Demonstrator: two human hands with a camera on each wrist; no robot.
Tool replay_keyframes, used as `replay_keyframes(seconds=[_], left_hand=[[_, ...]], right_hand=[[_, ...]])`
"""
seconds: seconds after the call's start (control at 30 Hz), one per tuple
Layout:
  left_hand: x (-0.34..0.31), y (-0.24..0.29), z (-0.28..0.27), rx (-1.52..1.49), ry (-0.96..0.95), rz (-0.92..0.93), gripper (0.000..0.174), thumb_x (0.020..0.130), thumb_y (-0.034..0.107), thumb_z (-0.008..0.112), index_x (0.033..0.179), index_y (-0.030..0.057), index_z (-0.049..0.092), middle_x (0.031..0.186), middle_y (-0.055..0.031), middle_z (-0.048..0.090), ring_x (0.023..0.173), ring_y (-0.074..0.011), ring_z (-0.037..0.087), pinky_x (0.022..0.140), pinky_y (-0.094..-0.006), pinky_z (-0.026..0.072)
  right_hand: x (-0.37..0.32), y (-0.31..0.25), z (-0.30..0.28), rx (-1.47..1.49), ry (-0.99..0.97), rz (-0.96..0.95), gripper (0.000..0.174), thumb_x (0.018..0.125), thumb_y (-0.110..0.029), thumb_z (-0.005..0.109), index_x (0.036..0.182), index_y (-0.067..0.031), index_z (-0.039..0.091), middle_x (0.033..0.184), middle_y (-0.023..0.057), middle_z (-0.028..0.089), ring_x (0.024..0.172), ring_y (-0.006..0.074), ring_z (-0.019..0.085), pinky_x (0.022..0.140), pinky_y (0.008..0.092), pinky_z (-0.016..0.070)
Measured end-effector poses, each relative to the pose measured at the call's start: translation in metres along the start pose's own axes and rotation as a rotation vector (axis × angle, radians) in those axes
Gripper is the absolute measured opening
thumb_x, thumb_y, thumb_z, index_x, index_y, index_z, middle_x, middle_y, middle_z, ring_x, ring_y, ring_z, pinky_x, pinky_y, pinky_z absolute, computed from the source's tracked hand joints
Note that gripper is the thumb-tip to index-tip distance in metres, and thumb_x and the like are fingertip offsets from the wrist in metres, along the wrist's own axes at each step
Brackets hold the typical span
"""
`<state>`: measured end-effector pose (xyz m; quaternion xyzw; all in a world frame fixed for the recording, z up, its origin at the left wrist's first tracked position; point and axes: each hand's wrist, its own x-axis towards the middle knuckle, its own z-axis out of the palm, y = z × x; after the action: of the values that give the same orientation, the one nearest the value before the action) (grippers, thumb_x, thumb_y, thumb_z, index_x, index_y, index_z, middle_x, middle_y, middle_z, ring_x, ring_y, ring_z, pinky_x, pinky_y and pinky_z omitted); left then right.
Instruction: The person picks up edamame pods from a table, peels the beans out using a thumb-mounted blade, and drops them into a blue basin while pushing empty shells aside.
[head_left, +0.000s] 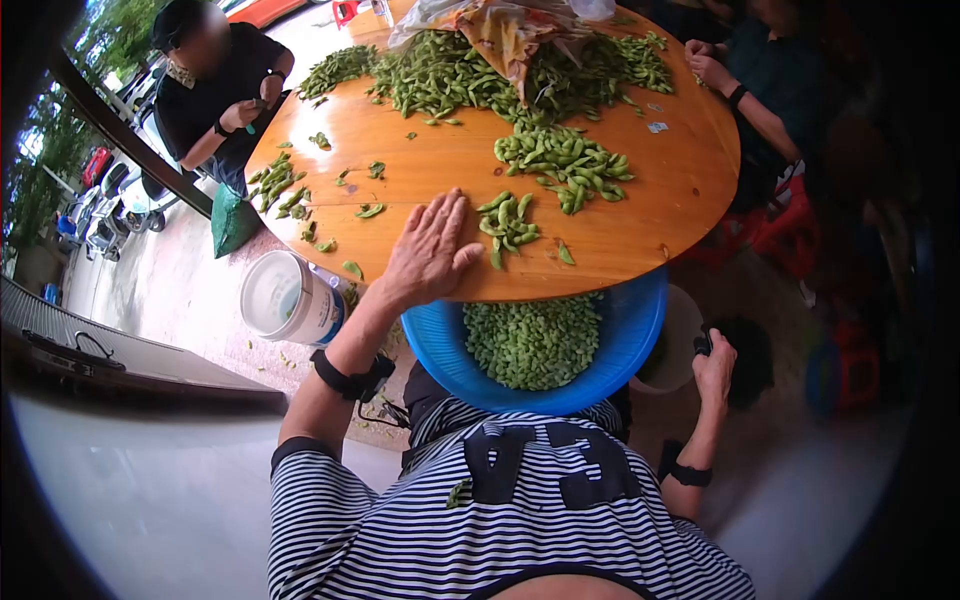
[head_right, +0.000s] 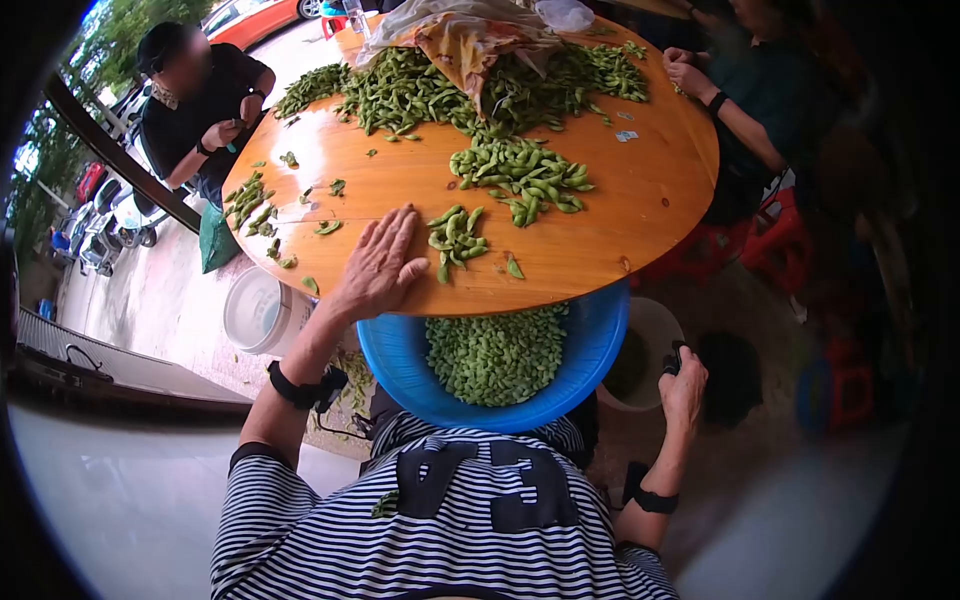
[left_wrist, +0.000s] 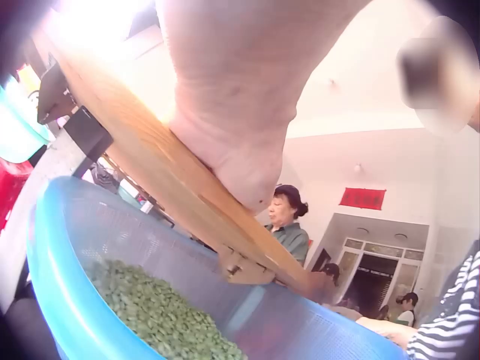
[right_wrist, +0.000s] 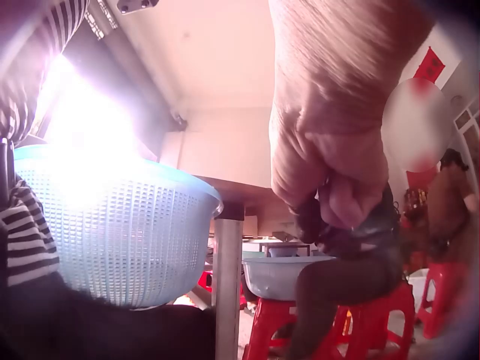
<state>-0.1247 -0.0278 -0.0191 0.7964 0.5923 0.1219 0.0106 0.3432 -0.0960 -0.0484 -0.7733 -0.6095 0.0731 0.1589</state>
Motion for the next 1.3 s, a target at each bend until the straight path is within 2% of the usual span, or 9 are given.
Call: replay_keyframes(seconds=[0.23,0.37,0.47,0.57,0.67,0.8,0.9,1.13,1.3], left_hand=[[-0.027,-0.136,-0.017,0.115,0.011,-0.562,0.068,0.098,0.048,0.028,0.147,0.0005,0.024,0.155,-0.015,0.021,0.144,-0.0297,0.017,0.116,-0.0443,0.0124],[-0.085,-0.2,-0.04,0.389,0.063,-0.823,0.054,0.096,0.034,0.04,0.14,0.0021,0.039,0.151,-0.0133,0.031,0.14,-0.0313,0.025,0.112,-0.0533,0.0177],[-0.078,-0.197,-0.05,0.505,0.299,-0.748,0.047,0.088,0.015,0.052,0.133,0.0044,0.048,0.147,-0.0132,0.037,0.138,-0.0306,0.03,0.109,-0.0545,0.0238],[-0.016,-0.162,-0.026,0.148,0.398,-0.386,0.05,0.094,0.029,0.051,0.136,0.0031,0.044,0.145,-0.0149,0.04,0.133,-0.0345,0.037,0.109,-0.0436,0.0296],[0.048,-0.094,-0.004,0.018,0.075,-0.221,0.066,0.098,0.049,0.034,0.147,0.0064,0.025,0.155,-0.0132,0.022,0.144,-0.0291,0.018,0.116,-0.0463,0.0157],[0.095,-0.092,0.005,0.077,-0.035,-0.145,0.066,0.098,0.051,0.029,0.147,0.0071,0.025,0.154,-0.0121,0.024,0.143,-0.0278,0.019,0.116,-0.0481,0.0145],[0.094,-0.129,-0.002,0.242,-0.15,-0.266,0.062,0.1,0.047,0.023,0.148,0.0093,0.023,0.156,-0.0111,0.017,0.145,-0.0279,0.014,0.116,-0.0519,0.0128],[-0.037,-0.245,-0.051,0.278,-0.13,-1.035,0.08,0.094,0.06,0.02,0.146,-0.0009,0.024,0.154,-0.0203,0.02,0.144,-0.0334,0.015,0.114,-0.0532,0.0096],[-0.066,-0.215,-0.069,0.364,-0.032,-0.768,0.059,0.096,0.038,0.045,0.14,-0.0002,0.037,0.15,-0.0191,0.029,0.141,-0.0339,0.023,0.112,-0.0476,0.0239]], right_hand=[[-0.003,0.005,0.002,0.028,0.017,0.042,0.037,0.073,0.004,0.053,0.11,0.0078,0.059,0.106,0.0279,0.061,0.103,0.0438,0.056,0.094,0.0426,0.0422],[-0.003,0.011,0.005,-0.017,0.003,0.045,0.037,0.074,0.006,0.053,0.11,0.0027,0.06,0.103,0.0238,0.063,0.102,0.0402,0.058,0.092,0.0431,0.0436],[-0.004,0.006,0.012,0.001,-0.015,0.027,0.039,0.073,0.006,0.053,0.111,0.0033,0.06,0.103,0.0251,0.063,0.101,0.0407,0.058,0.09,0.0433,0.045],[-0.005,-0.004,0.013,0.04,-0.003,-0.011,0.037,0.072,0.007,0.052,0.108,0.0041,0.061,0.099,0.0271,0.063,0.098,0.0425,0.059,0.085,0.0432,0.046],[-0.002,0.003,0.016,0.068,0.043,-0.046,0.035,0.071,0.007,0.051,0.104,0.0044,0.062,0.095,0.0281,0.063,0.094,0.0442,0.059,0.082,0.0434,0.0463],[-0.002,0.014,0.013,0.089,0.056,-0.069,0.034,0.071,0.006,0.051,0.103,0.004,0.062,0.094,0.0278,0.062,0.093,0.0444,0.059,0.08,0.0439,0.0464],[-0.005,0.016,0.015,0.027,0.042,-0.026,0.034,0.071,0.007,0.05,0.103,0.0038,0.062,0.093,0.0279,0.062,0.093,0.0444,0.059,0.08,0.0439,0.0464],[-0.008,0.014,0.016,0.058,-0.001,0.009,0.036,0.071,0.007,0.05,0.104,0.0028,0.063,0.094,0.0276,0.063,0.095,0.0437,0.059,0.081,0.0437,0.0467],[-0.004,0.002,0.021,0.019,0.004,-0.029,0.038,0.071,0.008,0.05,0.107,0.0026,0.063,0.096,0.0277,0.063,0.097,0.0428,0.06,0.084,0.0428,0.0469]])
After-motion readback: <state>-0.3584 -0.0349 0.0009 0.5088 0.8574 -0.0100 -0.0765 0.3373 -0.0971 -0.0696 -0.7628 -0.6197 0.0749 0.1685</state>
